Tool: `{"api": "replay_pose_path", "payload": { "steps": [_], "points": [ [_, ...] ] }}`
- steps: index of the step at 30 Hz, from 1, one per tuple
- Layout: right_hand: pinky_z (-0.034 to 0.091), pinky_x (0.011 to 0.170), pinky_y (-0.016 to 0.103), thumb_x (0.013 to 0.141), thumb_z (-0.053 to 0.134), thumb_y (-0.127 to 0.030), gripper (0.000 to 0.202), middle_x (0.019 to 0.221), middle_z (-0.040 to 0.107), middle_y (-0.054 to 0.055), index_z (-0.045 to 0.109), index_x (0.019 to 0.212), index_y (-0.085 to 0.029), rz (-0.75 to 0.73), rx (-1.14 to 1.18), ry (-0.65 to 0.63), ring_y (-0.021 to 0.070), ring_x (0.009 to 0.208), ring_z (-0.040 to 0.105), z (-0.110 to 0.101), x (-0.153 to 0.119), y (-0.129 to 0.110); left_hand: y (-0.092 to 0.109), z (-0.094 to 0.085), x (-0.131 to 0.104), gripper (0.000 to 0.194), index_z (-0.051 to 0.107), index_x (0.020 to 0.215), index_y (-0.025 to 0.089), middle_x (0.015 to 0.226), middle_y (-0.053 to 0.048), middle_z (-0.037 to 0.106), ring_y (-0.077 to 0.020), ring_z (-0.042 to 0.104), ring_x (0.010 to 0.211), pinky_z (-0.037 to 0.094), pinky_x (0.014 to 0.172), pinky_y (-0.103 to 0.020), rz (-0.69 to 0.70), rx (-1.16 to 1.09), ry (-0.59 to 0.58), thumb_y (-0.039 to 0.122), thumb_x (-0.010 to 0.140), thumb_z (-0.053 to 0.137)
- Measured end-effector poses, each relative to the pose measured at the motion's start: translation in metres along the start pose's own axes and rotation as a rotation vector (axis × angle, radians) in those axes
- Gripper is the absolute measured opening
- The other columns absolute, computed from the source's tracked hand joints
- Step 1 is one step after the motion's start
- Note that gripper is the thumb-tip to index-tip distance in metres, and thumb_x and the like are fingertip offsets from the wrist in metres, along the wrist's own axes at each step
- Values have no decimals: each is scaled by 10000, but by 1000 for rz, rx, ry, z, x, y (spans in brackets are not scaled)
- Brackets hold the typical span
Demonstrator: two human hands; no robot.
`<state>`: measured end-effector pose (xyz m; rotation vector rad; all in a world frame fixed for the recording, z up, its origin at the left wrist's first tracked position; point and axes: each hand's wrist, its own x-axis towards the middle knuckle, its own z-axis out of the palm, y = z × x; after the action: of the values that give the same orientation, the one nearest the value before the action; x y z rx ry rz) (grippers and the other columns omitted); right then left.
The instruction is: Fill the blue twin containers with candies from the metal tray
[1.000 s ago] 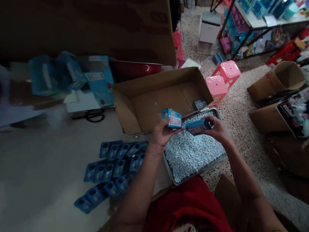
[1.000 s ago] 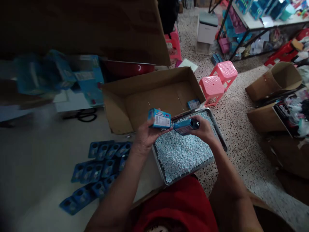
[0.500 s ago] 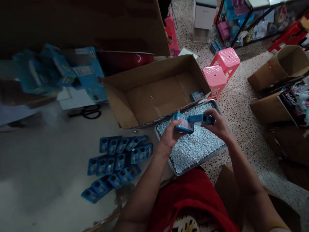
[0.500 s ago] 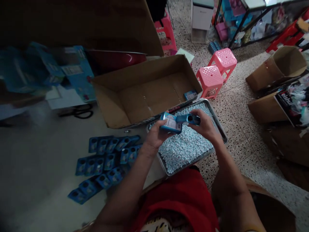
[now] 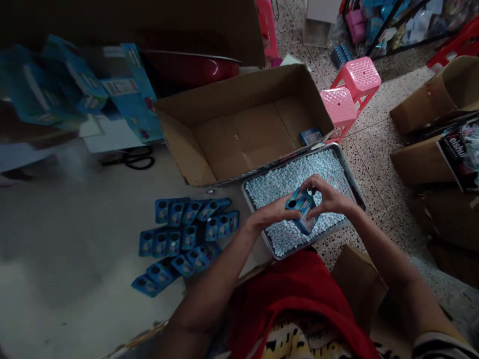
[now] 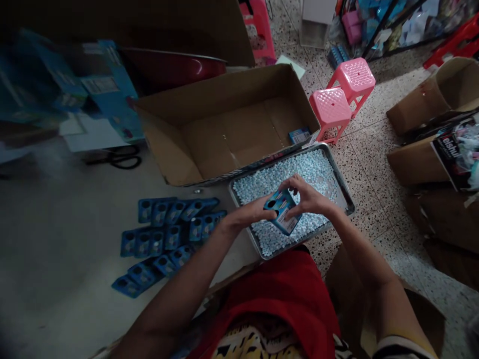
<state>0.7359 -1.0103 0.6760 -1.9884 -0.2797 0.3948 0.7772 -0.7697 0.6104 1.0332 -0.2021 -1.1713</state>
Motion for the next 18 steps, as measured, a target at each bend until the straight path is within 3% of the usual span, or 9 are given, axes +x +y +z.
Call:
{"api": "replay_pose_path", "payload": {
  "steps": [2,3,7,9,11,13,16,18],
  "points": [
    [557,938,372,621,1047,-583,745,1171,623,56,735,1212,-254,60,118,27,226,1064,594,13,-10,13,-4,-2,-7,955,747,1216,194,1132,-105,777,-358,717,1102,582,907,-384,-18,74,-104,624,426,1068],
    [565,948,374,614,1039,-614,744,1180,623,60,741,1189,-247,88,187,34,227,1077,609,20,-14,19,-6,-2,-10,983,719,1246,204,1168,-105,769,-363,711,1134,578,937,-396,-13,116,-95,592,417,1076],
    [588,975,373,546,1053,-639,837,1205,642,68,737,1210,-238,163,365,129,229,1097,649,41,-15,34,-13,-5,-21,973,629,1281,218,1190,-84,732,-349,703,1159,568,990,-415,-10,307,193,418,444,1082],
    [589,1021,386,512,1077,-594,947,1315,652,87,714,1320,-260,183,364,168,250,1186,646,46,-12,36,-12,-7,-21,924,632,1251,219,1144,-65,724,-343,707,1135,574,988,-417,-17,366,246,402,456,1066],
    [587,1061,404,503,1089,-542,1052,1378,667,94,669,1433,-287,217,393,124,267,1248,650,47,-8,37,-9,-8,-19,885,659,1210,221,1119,-60,723,-357,704,1145,578,996,-425,-21,412,229,396,440,1060],
    [601,1048,405,501,1090,-506,1056,1286,727,80,669,1441,-271,269,467,25,263,1192,692,46,-5,39,-5,-8,-19,846,683,1189,220,1115,-67,724,-372,698,1169,575,1013,-431,-33,448,191,395,448,1053],
    [627,923,351,442,1096,-501,933,1051,773,30,746,1252,-201,319,572,-77,222,975,733,47,-5,44,-4,-10,-28,822,670,1190,230,1093,-63,724,-343,708,1114,586,949,-403,-82,394,132,421,488,1053],
    [620,851,306,362,1104,-523,926,991,771,15,758,1151,-185,275,670,-103,197,894,730,51,-7,47,-9,-16,-38,863,643,1153,236,1078,-62,722,-311,722,1029,599,871,-384,-124,213,78,483,447,1075]
  ]
}}
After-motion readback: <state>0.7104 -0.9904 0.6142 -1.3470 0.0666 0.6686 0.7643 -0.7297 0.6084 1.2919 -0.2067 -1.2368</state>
